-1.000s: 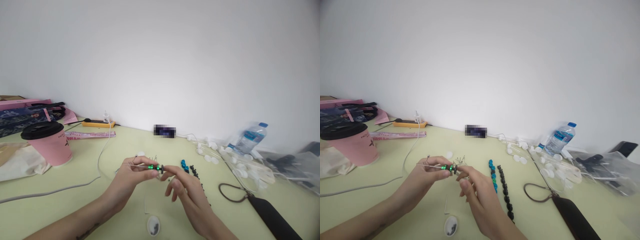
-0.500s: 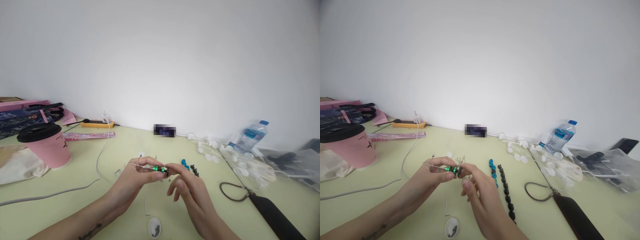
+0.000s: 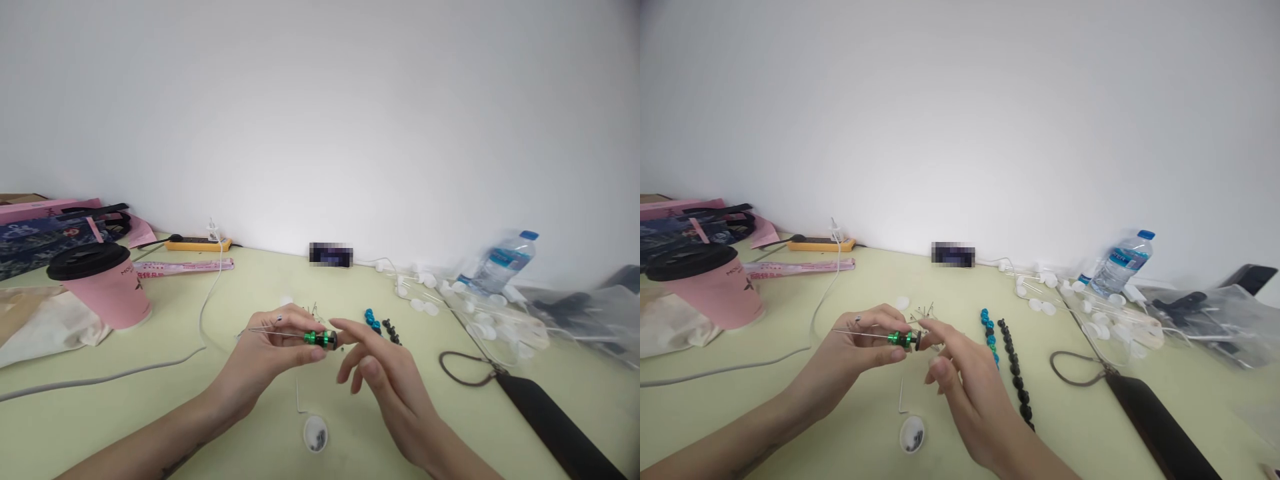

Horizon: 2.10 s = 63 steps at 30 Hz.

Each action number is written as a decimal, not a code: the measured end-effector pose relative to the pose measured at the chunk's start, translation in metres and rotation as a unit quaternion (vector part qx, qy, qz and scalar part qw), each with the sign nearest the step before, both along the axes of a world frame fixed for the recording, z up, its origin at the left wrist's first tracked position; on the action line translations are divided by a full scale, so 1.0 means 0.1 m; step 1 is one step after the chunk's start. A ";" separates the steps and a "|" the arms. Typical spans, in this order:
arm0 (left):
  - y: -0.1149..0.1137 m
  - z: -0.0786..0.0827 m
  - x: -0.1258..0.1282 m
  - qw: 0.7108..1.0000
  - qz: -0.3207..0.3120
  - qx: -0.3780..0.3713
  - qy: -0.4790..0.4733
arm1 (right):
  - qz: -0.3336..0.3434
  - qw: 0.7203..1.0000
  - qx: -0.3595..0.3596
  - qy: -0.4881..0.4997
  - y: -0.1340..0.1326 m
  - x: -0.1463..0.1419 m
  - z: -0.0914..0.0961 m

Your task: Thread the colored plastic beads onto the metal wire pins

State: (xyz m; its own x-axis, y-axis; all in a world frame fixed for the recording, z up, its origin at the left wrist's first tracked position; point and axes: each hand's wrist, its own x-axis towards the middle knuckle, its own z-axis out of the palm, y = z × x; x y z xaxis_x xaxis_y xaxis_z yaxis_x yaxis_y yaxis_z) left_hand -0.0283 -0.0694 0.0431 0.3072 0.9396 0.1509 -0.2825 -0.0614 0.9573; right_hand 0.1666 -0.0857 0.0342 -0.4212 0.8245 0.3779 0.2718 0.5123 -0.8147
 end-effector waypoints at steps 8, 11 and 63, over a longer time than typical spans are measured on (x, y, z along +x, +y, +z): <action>-0.03 0.02 -0.01 1.000 0.006 0.012 0.011 | 0.001 1.000 -0.008 0.019 -0.02 -0.01 0.00; -0.03 0.03 -0.01 1.000 0.011 0.009 0.016 | 0.005 1.000 -0.009 0.025 -0.02 -0.02 0.00; 0.00 -0.02 -0.01 1.000 -0.010 -0.009 0.008 | 0.017 0.998 -0.035 0.049 -0.01 -0.04 -0.01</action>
